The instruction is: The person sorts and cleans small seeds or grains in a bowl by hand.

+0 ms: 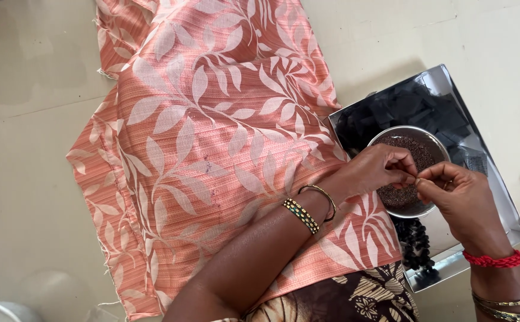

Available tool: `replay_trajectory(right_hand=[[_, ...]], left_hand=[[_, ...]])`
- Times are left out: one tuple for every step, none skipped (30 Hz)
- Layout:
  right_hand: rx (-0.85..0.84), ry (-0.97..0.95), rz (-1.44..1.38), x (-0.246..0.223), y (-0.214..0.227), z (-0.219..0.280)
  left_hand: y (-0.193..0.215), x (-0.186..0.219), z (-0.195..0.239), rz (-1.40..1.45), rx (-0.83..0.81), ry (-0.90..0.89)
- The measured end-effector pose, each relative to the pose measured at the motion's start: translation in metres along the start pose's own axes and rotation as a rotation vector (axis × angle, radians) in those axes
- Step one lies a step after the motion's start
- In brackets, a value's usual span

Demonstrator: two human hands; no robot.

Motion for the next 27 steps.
replay_trajectory(right_hand=[[-0.001,0.000,-0.001,0.001,0.000,0.000],[-0.009,0.001,-0.013,0.001,-0.001,-0.001],[-0.017,0.002,-0.024,0.002,-0.002,-0.001],[-0.019,0.002,-0.026,0.002,-0.002,-0.002],[-0.016,0.026,-0.020,0.000,-0.002,-0.001],[-0.014,0.050,-0.015,-0.003,-0.001,-0.001],[-0.015,0.050,-0.014,-0.008,-0.003,0.001],[-0.008,0.059,-0.003,-0.014,-0.004,0.003],[-0.003,0.069,0.007,-0.020,-0.006,0.004],[-0.005,0.070,0.007,-0.022,-0.008,0.005],[0.013,0.053,0.040,-0.023,-0.007,0.005],[0.030,0.035,0.072,-0.024,-0.007,0.005],[0.027,0.038,0.070,-0.021,-0.007,0.005],[0.036,0.039,0.120,-0.019,-0.006,0.004],[0.047,0.038,0.172,-0.018,-0.004,0.004],[0.046,0.041,0.173,-0.013,-0.002,0.002],[0.026,0.054,0.081,-0.008,-0.001,0.000],[0.007,0.068,-0.011,-0.004,0.000,-0.002],[0.003,0.071,-0.014,-0.004,0.000,-0.002],[0.003,0.078,-0.016,-0.004,-0.001,-0.002],[0.005,0.085,-0.018,-0.004,0.000,-0.002],[0.002,0.088,-0.019,-0.009,-0.002,0.001],[0.015,0.070,0.045,-0.013,-0.002,0.002],[0.028,0.051,0.109,-0.017,-0.003,0.003],[0.021,0.059,0.103,-0.013,-0.004,0.001],[0.035,0.050,0.149,-0.007,-0.003,-0.001],[0.051,0.039,0.196,-0.001,0.000,-0.002]], left_hand=[[0.000,0.000,0.000,-0.001,0.001,0.001],[0.000,0.001,-0.001,-0.035,0.007,-0.001],[0.001,0.002,-0.001,-0.069,0.013,-0.003],[0.001,0.005,0.001,-0.071,0.014,-0.002],[0.001,0.009,0.001,-0.044,0.019,-0.008],[0.001,0.012,0.002,-0.017,0.024,-0.013],[0.001,0.011,0.001,-0.017,0.025,-0.014],[0.002,0.012,0.000,-0.046,0.037,-0.022],[0.003,0.013,0.000,-0.077,0.051,-0.030],[0.003,0.012,0.000,-0.079,0.053,-0.030],[0.003,0.012,0.000,-0.150,0.071,-0.030],[0.004,0.012,0.000,-0.221,0.090,-0.029],[0.006,0.006,-0.001,-0.225,0.093,-0.029],[0.006,0.000,-0.001,-0.166,0.077,-0.040],[0.005,-0.006,-0.004,-0.105,0.060,-0.052],[0.005,-0.004,-0.003,-0.107,0.062,-0.054],[0.006,-0.006,-0.003,-0.096,0.064,-0.019],[0.006,-0.007,-0.003,-0.086,0.066,0.016],[0.004,0.005,0.000,-0.091,0.070,0.016],[0.002,0.011,0.003,-0.105,0.065,0.074],[-0.001,0.017,0.005,-0.117,0.060,0.131],[0.000,0.004,0.003,-0.121,0.063,0.131],[0.001,-0.006,0.000,-0.153,0.035,0.122],[0.002,-0.016,-0.003,-0.185,0.008,0.114],[0.002,-0.014,-0.001,-0.196,0.014,0.117],[0.003,-0.008,0.001,-0.220,0.039,0.086],[0.003,-0.003,0.002,-0.241,0.061,0.055]])
Point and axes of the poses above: each hand's wrist, its own z-axis away from the middle knuckle, its own y-axis out of the back of the hand, x = y × z, the point moved 10 cm from there along -z, towards the middle knuckle, and after that the axes turned 7 degrees about -x, right-handed, at the moved point
